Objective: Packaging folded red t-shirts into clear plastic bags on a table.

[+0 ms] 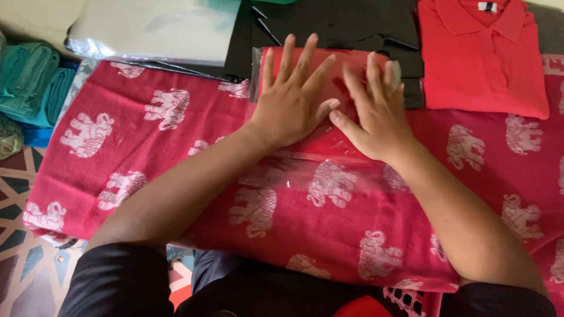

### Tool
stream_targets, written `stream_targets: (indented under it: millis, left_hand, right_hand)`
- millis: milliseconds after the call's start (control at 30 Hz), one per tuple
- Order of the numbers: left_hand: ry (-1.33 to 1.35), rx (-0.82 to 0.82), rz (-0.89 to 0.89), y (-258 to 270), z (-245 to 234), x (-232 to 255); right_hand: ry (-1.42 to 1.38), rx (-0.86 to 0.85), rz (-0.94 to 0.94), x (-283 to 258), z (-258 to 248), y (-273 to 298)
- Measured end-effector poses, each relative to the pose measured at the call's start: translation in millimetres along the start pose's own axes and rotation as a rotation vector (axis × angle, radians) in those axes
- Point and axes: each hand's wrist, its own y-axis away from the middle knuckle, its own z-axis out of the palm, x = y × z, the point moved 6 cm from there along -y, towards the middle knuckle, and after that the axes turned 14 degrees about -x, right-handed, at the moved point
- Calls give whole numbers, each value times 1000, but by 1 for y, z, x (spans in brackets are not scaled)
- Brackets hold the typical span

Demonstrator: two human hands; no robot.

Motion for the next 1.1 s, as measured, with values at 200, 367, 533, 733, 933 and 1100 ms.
stream_targets:
  millis: [200,367,533,733,933,1100]
  left_hand:
    - [-118,-16,-42,-5,17,1]
    - [-107,-72,-59,-4,17,3]
    - [-128,-43,-59,-4,15,3]
    - [-147,-27,-67,-6,17,3]
    - [-135,-61,-71,-8,21,2]
    - [-140,-49,-64,-9,20,2]
  right_hand:
    - [113,-9,-39,11,7,-8]
    - [119,-61,4,3,4,-5]
    - [90,-103,29,0,1,-7]
    - [95,-142,55,-2,1,-7]
    - [124,-181,78,-3,0,-8]
    - [96,-190,80,-4,-1,-8]
